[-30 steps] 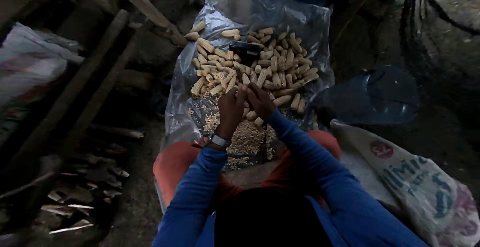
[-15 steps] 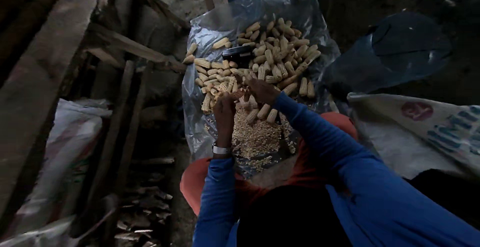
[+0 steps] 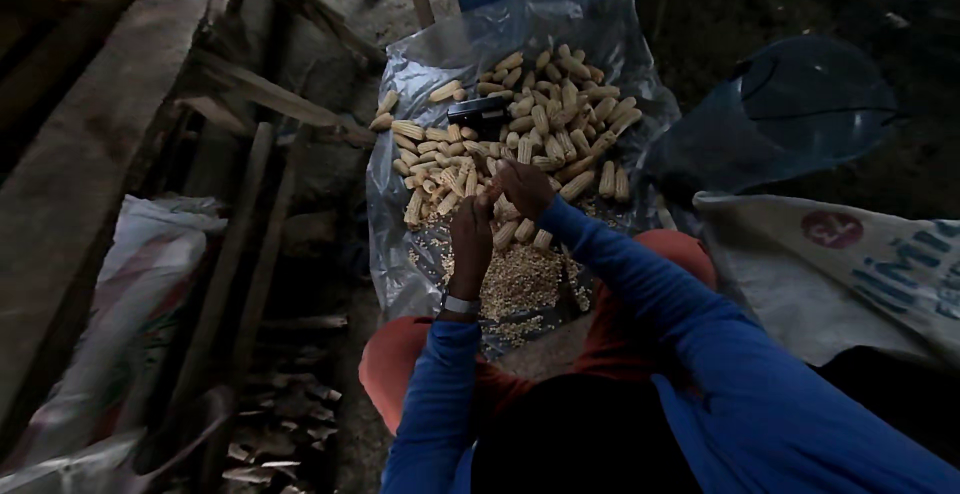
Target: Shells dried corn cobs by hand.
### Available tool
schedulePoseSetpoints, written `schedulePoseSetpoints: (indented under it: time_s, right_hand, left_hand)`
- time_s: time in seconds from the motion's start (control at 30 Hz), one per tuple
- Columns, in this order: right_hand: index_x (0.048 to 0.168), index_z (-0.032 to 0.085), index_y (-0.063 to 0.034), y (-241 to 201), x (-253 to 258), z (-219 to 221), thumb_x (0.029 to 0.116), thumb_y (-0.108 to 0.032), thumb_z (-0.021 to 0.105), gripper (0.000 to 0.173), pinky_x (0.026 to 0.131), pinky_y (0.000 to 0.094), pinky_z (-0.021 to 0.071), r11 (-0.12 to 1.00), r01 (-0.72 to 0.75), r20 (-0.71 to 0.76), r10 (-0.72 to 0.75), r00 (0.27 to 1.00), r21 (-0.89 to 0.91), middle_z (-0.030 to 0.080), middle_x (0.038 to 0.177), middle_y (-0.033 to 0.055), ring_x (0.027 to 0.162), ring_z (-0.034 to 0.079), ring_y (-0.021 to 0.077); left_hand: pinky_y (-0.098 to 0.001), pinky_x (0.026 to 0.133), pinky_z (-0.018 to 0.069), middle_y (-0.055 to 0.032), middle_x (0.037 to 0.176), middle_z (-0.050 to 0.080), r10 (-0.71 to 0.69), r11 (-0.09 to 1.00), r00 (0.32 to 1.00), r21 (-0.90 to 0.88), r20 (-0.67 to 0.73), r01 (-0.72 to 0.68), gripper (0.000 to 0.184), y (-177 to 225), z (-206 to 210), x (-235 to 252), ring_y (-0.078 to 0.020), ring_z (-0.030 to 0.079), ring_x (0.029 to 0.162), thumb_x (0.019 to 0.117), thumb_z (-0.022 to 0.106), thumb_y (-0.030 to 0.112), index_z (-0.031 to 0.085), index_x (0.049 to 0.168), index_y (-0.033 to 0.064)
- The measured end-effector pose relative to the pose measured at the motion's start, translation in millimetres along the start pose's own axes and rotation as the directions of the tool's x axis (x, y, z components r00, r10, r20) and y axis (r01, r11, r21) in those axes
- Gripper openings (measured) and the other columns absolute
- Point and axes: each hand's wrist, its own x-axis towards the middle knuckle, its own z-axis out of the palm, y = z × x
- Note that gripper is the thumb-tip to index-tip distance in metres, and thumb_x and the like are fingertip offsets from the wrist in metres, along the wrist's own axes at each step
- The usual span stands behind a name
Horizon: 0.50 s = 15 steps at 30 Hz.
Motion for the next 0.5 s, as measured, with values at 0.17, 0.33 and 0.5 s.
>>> schedulePoseSetpoints:
  time_s: [0.17,0.33,0.5]
  right_hand:
    - [0.108,0.072,-0.002,-9,1,-22,0.1118,-0.039,0.031,0.055,0.08,0.0555,0.0537,0.999,-0.037,0.119,0.041,0.992,-0.039,0.072,0.088,0.0127,0.081,0.069,0.0281]
    - [0.123,0.071,-0.0039,-10,-1,-39,0.1093,-0.037,0.041,0.047,0.084,0.0639,0.0519,0.968,0.089,0.026,-0.085,0.996,-0.234,0.074,0.103,0.0204,0.095,0.071,0.0391]
    - [0.124,0.071,-0.0065,-5,-1,-46,0.1075,-0.033,0.049,0.038,0.086,0.0565,0.0545,0.979,0.169,0.105,-0.158,0.982,-0.111,0.074,0.105,0.0144,0.094,0.071,0.0295]
  left_hand:
    - [-0.0444,0.072,0.0529,-0.018,0.09,0.064,0.011,1.0,1.0,-0.011,-0.014,-0.011,0.043,-7,-4,8,-0.025,0.061,0.073,0.1122,0.037,0.028,0.061,0.112,-0.0072]
    - [-0.0386,0.068,0.053,-0.0154,0.089,0.062,0.07,0.995,0.996,-0.072,-0.053,-0.074,0.032,-9,-4,8,-0.0206,0.059,0.071,0.1094,0.048,0.023,0.061,0.118,-0.0049]
    - [-0.0299,0.069,0.0532,-0.0116,0.092,0.067,0.071,0.98,0.995,-0.183,-0.074,-0.083,0.032,-9,3,12,-0.0126,0.061,0.072,0.1092,0.046,0.02,0.064,0.116,-0.0056]
